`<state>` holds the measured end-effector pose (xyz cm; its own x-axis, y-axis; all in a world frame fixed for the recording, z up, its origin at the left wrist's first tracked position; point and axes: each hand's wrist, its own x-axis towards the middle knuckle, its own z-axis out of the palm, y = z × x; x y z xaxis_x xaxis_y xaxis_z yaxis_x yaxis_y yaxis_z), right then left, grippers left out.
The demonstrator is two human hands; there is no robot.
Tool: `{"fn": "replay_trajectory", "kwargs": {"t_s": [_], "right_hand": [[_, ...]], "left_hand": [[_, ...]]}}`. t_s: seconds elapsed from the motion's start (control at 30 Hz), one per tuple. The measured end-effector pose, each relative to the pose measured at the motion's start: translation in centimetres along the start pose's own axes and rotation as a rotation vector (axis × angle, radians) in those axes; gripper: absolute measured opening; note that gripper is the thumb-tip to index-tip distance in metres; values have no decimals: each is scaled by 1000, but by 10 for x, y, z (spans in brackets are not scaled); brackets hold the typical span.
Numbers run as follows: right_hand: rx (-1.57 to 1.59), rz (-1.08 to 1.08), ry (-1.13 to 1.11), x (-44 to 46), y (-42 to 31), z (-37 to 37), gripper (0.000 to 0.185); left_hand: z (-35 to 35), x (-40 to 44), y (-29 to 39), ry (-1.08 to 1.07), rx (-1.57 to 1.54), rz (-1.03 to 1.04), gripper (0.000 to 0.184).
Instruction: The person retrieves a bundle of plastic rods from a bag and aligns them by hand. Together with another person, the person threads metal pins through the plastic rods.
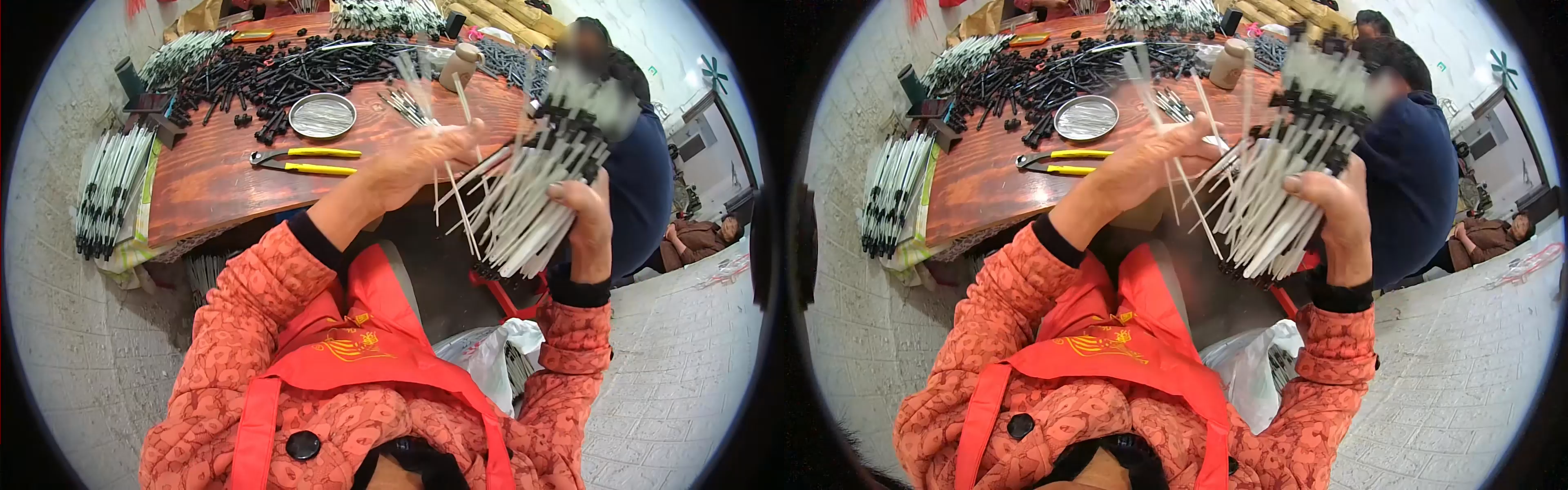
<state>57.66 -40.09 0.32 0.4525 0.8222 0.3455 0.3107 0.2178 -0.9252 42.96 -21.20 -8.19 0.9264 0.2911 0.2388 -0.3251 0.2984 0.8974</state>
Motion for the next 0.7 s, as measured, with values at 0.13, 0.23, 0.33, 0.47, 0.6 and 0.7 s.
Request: {"fn": "replay_trajectory", "kwargs": {"t_s": [0.13, 0.23, 0.33, 0.47, 0.6, 0.7], "right_hand": [[-71, 70, -169, 32, 16, 21, 34], [-169, 107, -269, 73, 28, 37, 28], [-295, 214, -259, 109, 31, 56, 25], [-505, 266, -310, 161, 52, 75, 37], [-504, 276, -395, 203, 99, 90, 46], [-725, 180, -527, 224, 151, 97, 58]], "left_hand": [[19, 2, 4, -94, -102, 91, 49], [13, 26, -11, 42, -306, 103, 51], [-4, 54, -22, 28, -611, 107, 50], [-43, 92, -34, 139, -752, 133, 51], [-81, 117, -60, 447, -768, 137, 46], [-96, 106, -73, 699, -518, 175, 34]]}}
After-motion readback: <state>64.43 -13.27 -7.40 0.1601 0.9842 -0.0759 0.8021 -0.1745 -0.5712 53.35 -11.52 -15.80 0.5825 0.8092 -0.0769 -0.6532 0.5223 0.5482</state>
